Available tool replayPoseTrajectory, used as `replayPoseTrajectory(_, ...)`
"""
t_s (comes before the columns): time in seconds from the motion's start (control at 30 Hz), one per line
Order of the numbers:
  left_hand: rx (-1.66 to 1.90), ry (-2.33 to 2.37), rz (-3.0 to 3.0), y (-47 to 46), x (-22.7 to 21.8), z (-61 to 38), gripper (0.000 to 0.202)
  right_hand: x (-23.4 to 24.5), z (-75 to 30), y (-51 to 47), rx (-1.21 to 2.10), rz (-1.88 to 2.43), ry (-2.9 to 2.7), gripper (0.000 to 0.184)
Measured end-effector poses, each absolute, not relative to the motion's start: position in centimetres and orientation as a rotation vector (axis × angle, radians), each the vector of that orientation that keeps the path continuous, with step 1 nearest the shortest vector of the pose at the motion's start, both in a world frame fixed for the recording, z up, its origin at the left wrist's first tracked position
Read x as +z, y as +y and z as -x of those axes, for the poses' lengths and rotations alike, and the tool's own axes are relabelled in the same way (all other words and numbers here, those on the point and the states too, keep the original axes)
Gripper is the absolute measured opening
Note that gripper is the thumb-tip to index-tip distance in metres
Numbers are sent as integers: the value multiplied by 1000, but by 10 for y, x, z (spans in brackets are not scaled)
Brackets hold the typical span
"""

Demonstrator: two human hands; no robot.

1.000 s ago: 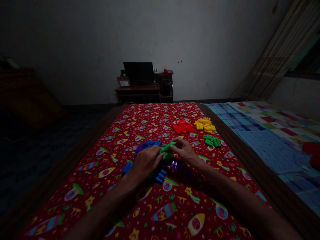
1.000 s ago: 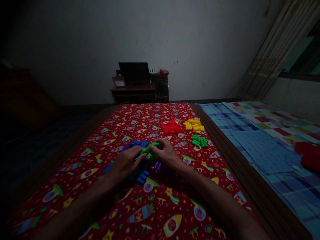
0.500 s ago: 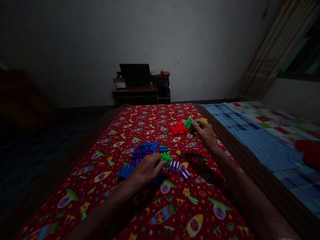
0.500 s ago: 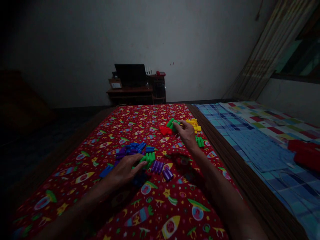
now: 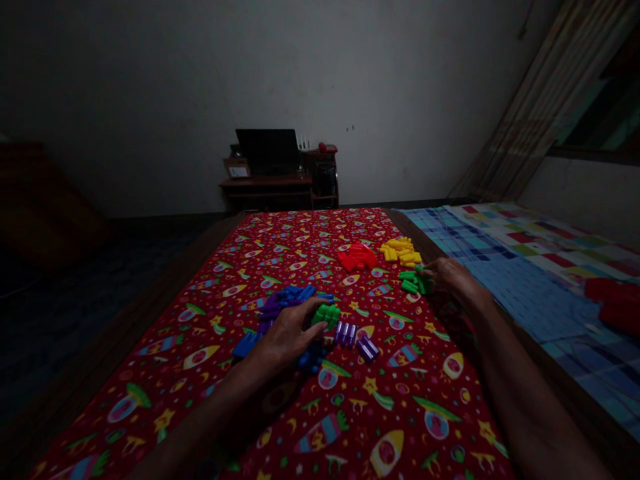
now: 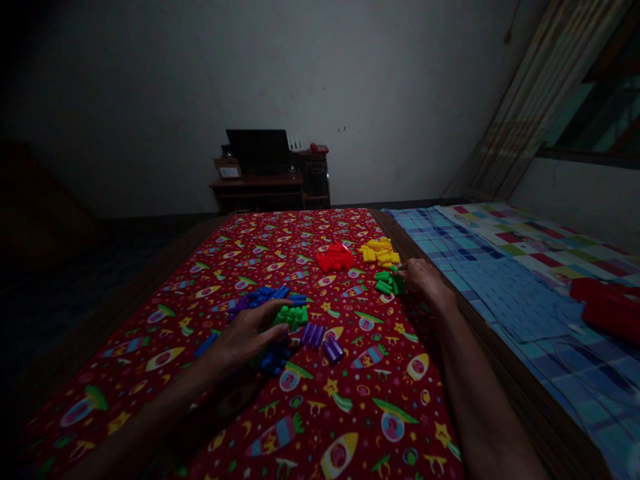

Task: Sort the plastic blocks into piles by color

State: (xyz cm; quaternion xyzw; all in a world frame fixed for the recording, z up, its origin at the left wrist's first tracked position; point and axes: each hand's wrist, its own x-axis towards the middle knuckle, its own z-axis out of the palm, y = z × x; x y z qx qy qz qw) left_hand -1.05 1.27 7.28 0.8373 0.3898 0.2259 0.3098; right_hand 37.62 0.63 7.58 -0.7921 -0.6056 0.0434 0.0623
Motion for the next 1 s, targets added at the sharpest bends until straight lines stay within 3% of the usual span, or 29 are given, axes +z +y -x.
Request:
replayPoseTrajectory(0.13, 631, 1011, -2216, 14, 72, 11, 37, 88, -371, 2, 175, 2356, -1856, 41)
replayPoseTrajectory(0.3, 624, 974, -2162, 14, 72, 8, 39, 98, -351, 6, 14, 2190, -1786, 37)
replayPoseTrajectory(0.43, 679, 1030, -2090, 14, 69, 5, 43, 94, -283, 5, 395, 1609, -1986, 44)
replayPoseTrajectory(0.53, 742, 1020, -2046, 15, 64, 5, 46, 85, -226, -7, 726, 1164, -2138, 34)
replayPoseTrajectory(0.6, 763, 1008, -2037, 15, 62, 5, 45, 81, -204, -12, 715, 1109, -2206, 27)
replayPoseTrajectory(0.77, 803, 971, -2070, 16, 64, 8, 40, 81, -227, -1, 575, 1283, -2141, 24)
replayPoseTrajectory(1.0, 847, 1132, -2455, 44, 71, 36, 31, 80, -307, 17, 98, 2267, -2023, 24)
